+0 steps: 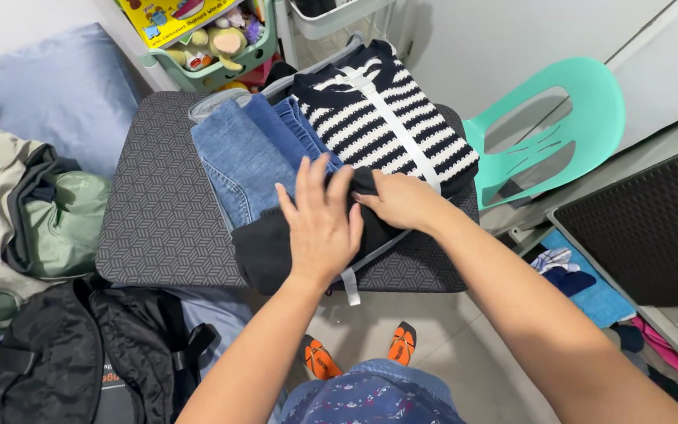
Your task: The person folds various clothing items, including a black shirt, a yellow jacket, a striped sweater, and jeans, and places them into a gray packing cube. The person then secures the cube using its built-in straps.
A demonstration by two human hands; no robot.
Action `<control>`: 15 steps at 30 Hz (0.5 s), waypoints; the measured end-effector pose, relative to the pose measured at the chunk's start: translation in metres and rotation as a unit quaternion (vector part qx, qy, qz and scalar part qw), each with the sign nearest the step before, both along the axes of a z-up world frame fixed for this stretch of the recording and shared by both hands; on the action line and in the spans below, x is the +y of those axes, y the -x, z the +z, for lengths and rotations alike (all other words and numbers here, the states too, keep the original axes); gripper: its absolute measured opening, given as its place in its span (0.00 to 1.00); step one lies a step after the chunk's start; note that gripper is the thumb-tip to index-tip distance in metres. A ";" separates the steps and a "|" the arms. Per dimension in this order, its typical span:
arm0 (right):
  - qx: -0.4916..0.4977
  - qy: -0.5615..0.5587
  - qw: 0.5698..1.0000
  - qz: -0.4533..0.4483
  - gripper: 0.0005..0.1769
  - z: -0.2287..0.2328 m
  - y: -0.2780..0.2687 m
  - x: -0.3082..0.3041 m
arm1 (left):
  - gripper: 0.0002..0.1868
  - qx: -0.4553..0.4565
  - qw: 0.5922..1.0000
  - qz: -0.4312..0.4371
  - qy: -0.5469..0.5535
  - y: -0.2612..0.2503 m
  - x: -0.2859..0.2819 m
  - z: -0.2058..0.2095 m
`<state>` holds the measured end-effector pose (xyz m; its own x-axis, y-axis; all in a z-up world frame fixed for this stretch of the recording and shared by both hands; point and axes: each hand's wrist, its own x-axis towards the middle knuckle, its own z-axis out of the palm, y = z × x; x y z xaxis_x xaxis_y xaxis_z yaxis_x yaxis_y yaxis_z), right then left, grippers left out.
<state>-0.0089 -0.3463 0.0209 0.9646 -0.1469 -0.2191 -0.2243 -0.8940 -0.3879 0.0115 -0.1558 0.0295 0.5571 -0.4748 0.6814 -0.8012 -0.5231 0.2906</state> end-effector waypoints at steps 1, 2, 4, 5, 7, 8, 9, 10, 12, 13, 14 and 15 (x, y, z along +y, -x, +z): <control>0.019 0.026 0.999 0.010 0.30 0.005 -0.007 -0.001 | 0.34 -0.052 0.998 -0.018 -0.040 0.000 -0.002 0.002; 0.031 0.056 0.998 0.023 0.27 0.009 -0.012 -0.003 | 0.37 -0.102 0.991 -0.032 -0.081 0.002 -0.004 0.004; 0.052 0.116 0.991 0.049 0.22 0.019 -0.020 -0.003 | 0.38 -0.005 0.995 -0.043 -0.091 -0.001 -0.009 0.004; 0.090 0.105 0.990 0.023 0.23 0.024 -0.026 0.000 | 0.39 0.044 0.993 -0.048 -0.096 -0.004 -0.009 0.003; 0.168 0.083 0.982 -0.027 0.25 0.036 -0.030 0.003 | 0.37 0.083 0.987 -0.035 -0.130 -0.005 -0.007 0.003; 0.140 0.037 0.989 -0.039 0.24 0.041 -0.027 0.003 | 0.36 0.098 0.984 -0.032 -0.144 -0.009 -0.009 0.005; 0.112 -0.009 0.992 -0.050 0.23 0.043 -0.021 0.002 | 0.36 0.096 0.984 -0.027 -0.146 -0.011 -0.011 0.006; 0.087 -0.056 0.993 -0.062 0.22 0.043 -0.013 -0.001 | 0.36 0.098 0.984 -0.024 -0.150 -0.010 -0.012 0.007; 0.069 -0.151 0.984 -0.060 0.20 0.043 -0.003 -0.016 | 0.33 0.111 0.979 -0.008 -0.173 -0.008 -0.019 0.011; 0.058 -0.198 0.977 -0.058 0.22 0.041 0.000 -0.027 | 0.31 0.122 0.974 0.004 -0.192 -0.006 -0.025 0.012; -0.001 -0.150 0.989 0.008 0.19 0.040 0.001 -0.037 | 0.28 0.134 0.968 0.020 -0.210 -0.005 -0.028 0.014; -0.059 -0.101 0.990 0.074 0.17 0.038 0.000 -0.046 | 0.27 0.080 0.979 0.023 -0.188 -0.007 -0.031 0.015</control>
